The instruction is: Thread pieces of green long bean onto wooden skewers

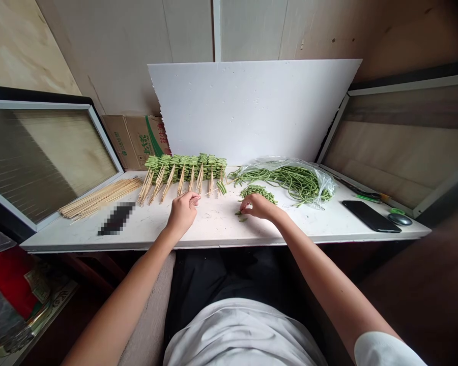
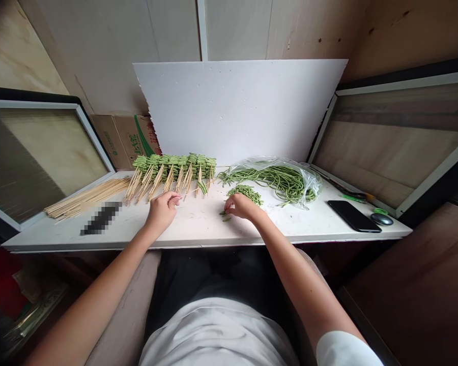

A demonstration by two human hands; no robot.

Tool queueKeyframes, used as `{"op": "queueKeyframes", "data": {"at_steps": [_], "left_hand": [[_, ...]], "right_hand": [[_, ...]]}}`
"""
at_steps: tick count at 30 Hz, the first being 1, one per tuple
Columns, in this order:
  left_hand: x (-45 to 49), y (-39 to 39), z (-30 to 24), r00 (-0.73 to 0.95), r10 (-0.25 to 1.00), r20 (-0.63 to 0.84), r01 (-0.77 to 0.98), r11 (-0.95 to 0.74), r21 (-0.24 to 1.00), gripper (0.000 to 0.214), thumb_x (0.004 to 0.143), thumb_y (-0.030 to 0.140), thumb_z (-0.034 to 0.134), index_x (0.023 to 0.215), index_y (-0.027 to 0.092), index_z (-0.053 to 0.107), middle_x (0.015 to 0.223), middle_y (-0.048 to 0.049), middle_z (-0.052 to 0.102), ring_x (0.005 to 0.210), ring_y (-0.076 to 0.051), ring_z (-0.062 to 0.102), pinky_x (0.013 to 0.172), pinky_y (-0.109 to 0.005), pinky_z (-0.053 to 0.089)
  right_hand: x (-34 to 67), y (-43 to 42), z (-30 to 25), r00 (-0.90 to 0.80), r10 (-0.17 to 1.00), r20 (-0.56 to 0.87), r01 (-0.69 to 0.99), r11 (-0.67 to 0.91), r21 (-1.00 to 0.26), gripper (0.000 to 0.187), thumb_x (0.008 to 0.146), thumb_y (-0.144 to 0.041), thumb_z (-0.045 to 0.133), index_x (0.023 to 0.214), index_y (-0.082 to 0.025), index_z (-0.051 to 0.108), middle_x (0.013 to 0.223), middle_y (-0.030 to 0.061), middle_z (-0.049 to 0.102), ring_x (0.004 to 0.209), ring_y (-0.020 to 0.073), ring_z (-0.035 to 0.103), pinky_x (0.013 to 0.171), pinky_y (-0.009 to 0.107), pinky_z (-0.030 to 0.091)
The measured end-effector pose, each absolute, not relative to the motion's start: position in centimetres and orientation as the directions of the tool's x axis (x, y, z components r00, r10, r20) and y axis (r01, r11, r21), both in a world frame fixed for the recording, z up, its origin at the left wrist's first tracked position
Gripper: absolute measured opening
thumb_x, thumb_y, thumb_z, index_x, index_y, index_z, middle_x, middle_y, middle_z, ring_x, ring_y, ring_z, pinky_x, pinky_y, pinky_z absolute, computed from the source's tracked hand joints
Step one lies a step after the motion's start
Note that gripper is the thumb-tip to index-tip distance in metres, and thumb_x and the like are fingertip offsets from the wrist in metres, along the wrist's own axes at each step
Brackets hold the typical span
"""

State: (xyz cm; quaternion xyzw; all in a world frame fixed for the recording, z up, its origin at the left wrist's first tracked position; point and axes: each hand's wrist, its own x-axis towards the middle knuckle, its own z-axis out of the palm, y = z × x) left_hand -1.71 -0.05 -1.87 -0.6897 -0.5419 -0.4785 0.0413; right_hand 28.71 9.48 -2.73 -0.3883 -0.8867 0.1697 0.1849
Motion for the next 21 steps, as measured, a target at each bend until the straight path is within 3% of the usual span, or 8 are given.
{"op": "queueKeyframes", "data": {"at_steps": [5,7,12,17,21], "left_hand": [[-1.6,-0.2,-1.7,-0.043,0.697,0.716,0.782,-0.422,0.458,0.019,0.093,0.015,0.054,0.092,0.02,0.073,0.076,-0.0044,0.075,0.073,-0.021,0.07,0.069,-0.03,0.054],[-1.6,-0.2,-1.6,-0.048,0.686,0.726,0.781,-0.427,0.455,0.019,0.093,0.014,0.054,0.092,0.02,0.073,0.076,-0.004,0.074,0.073,-0.021,0.07,0.07,-0.03,0.054],[-1.4,-0.4,-1.4,-0.05,0.668,0.743,0.788,-0.431,0.441,0.019,0.093,0.013,0.055,0.093,0.02,0.073,0.077,-0.0038,0.074,0.073,-0.021,0.069,0.07,-0.03,0.053],[-1.3,-0.6,-1.4,-0.044,0.659,0.751,0.778,-0.45,0.439,0.02,0.094,0.013,0.054,0.095,0.019,0.073,0.078,-0.0041,0.074,0.074,-0.021,0.07,0.07,-0.03,0.053],[-1.1,-0.7,-1.3,-0.036,0.662,0.749,0.78,-0.45,0.435,0.02,0.095,0.014,0.054,0.094,0.019,0.073,0.078,-0.0037,0.074,0.074,-0.02,0.069,0.07,-0.029,0.053]], "right_hand": [[29.0,9.5,-2.4,-0.617,0.738,0.272,0.613,0.668,-0.422,0.005,0.083,-0.021,0.08,0.086,-0.024,0.083,0.097,0.0075,0.08,0.096,0.0284,0.072,0.083,0.036,0.054],[29.1,9.5,-2.1,-0.585,0.754,0.298,0.576,0.645,-0.502,0.005,0.085,-0.026,0.08,0.088,-0.024,0.083,0.096,0.008,0.081,0.089,0.0263,0.073,0.079,0.035,0.055],[29.2,9.6,-1.1,-0.425,0.79,0.443,0.369,0.597,-0.712,0.028,0.083,-0.046,0.082,0.097,-0.022,0.083,0.096,0.0101,0.081,0.085,0.0255,0.075,0.073,0.035,0.057],[29.3,9.2,-0.1,-0.324,0.878,0.353,0.086,0.399,-0.913,0.04,0.075,-0.056,0.086,0.097,-0.023,0.082,0.101,0.0085,0.081,0.093,0.0259,0.074,0.074,0.034,0.059],[29.2,8.6,0.8,-0.345,0.883,0.319,-0.128,0.292,-0.948,0.037,0.079,-0.057,0.084,0.095,-0.024,0.081,0.097,0.0056,0.078,0.093,0.021,0.071,0.075,0.029,0.057]]}}
